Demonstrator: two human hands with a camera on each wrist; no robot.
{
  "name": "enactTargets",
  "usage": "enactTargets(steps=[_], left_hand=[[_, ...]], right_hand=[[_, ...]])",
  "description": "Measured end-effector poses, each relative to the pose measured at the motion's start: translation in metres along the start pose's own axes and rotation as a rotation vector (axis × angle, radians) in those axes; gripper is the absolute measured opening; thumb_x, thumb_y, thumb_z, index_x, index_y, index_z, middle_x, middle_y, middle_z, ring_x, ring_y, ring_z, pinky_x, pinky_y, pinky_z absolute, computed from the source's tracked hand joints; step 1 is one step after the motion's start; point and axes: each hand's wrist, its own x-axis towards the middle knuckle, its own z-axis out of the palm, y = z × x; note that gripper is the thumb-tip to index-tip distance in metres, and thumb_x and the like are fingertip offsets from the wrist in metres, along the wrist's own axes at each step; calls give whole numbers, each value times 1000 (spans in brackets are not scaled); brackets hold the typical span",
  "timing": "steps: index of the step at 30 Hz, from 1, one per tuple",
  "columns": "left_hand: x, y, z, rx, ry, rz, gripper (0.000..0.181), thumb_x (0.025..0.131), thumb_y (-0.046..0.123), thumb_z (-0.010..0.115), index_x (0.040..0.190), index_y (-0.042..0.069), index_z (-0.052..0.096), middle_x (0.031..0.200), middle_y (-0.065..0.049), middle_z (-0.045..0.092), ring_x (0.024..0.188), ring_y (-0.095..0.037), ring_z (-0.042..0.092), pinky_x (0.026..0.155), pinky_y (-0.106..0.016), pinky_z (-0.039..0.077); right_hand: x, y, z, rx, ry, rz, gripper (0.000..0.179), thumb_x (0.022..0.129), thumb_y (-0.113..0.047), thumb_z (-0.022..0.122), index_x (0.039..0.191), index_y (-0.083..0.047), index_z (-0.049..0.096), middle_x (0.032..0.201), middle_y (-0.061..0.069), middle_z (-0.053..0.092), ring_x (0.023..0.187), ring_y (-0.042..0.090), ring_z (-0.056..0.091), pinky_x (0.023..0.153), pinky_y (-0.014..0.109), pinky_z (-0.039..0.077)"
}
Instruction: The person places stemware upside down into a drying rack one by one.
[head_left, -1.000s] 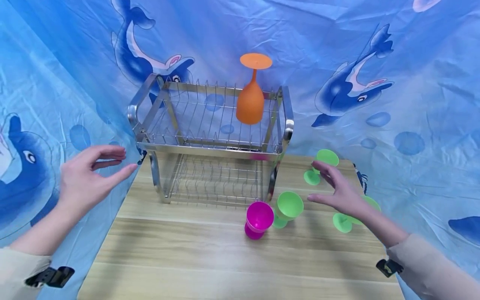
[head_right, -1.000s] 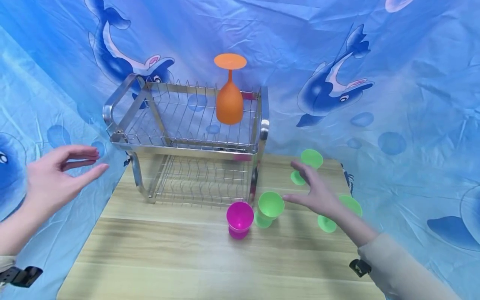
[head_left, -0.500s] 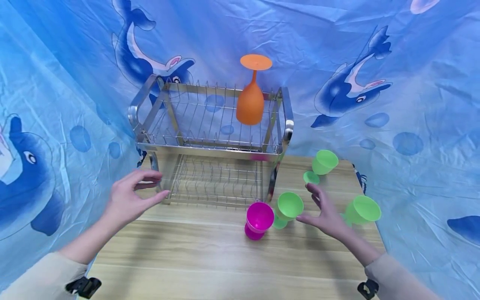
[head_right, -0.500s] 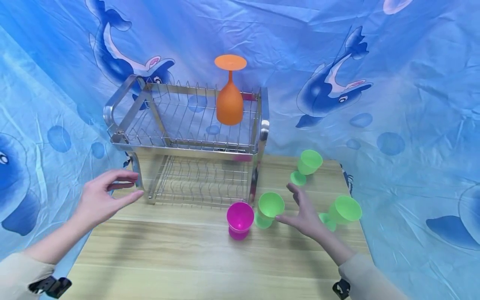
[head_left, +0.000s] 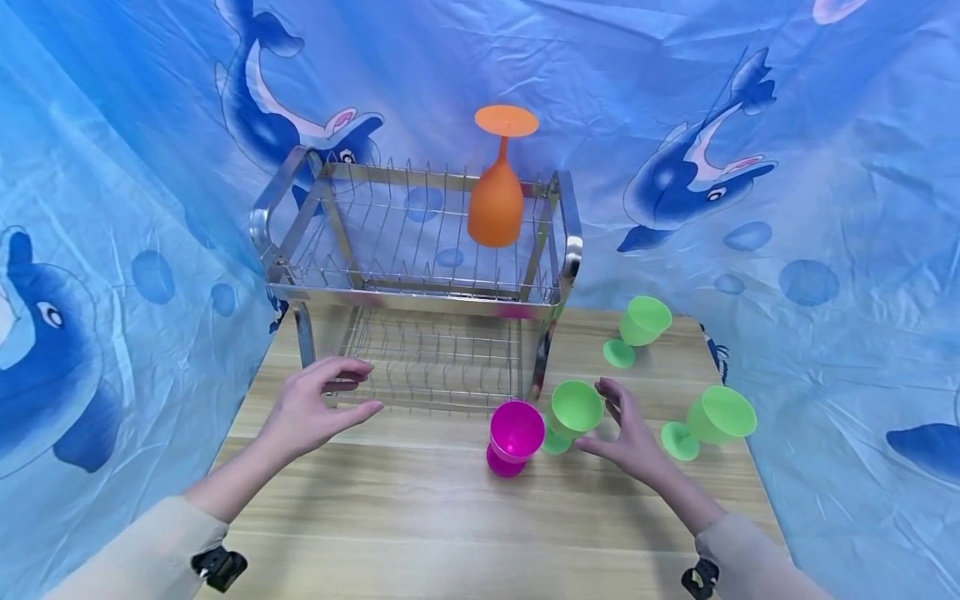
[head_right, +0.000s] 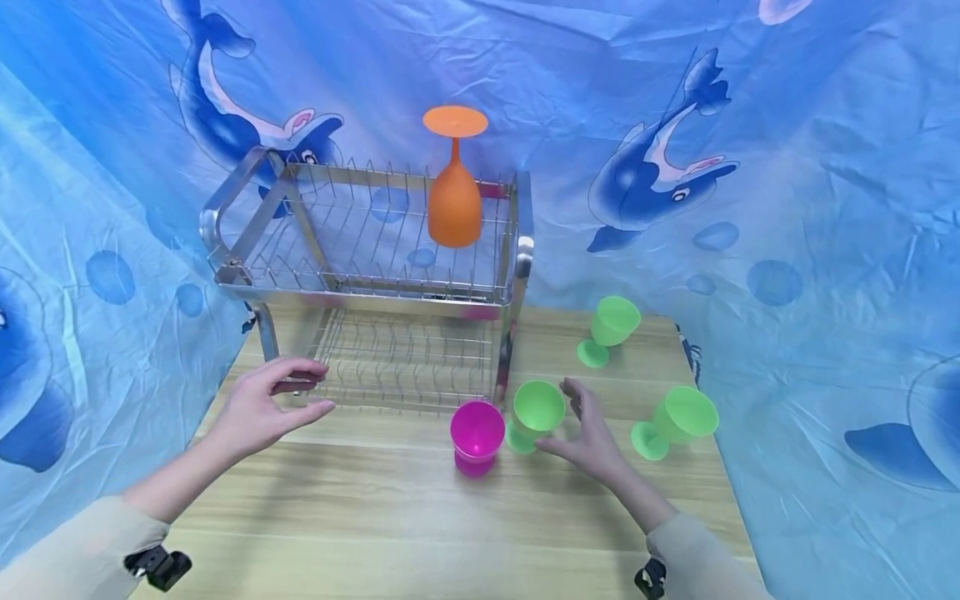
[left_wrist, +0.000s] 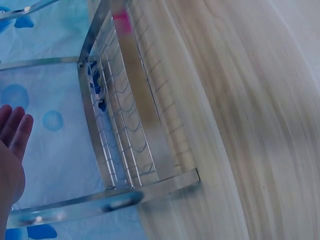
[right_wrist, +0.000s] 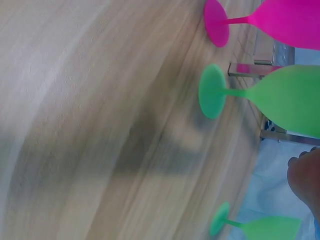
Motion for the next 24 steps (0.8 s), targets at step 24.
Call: enactTargets(steps=[24], left_hand=[[-3, -3, 14, -31, -34, -11, 40, 83, 16, 94, 118, 14, 75, 115, -2, 75, 100, -22, 76, 87, -28, 63]], right_hand=[[11, 14, 27, -30, 101, 71, 97, 79, -18, 98, 155, -1, 40, 150, 23, 51, 137, 44, 54, 118, 61, 42]])
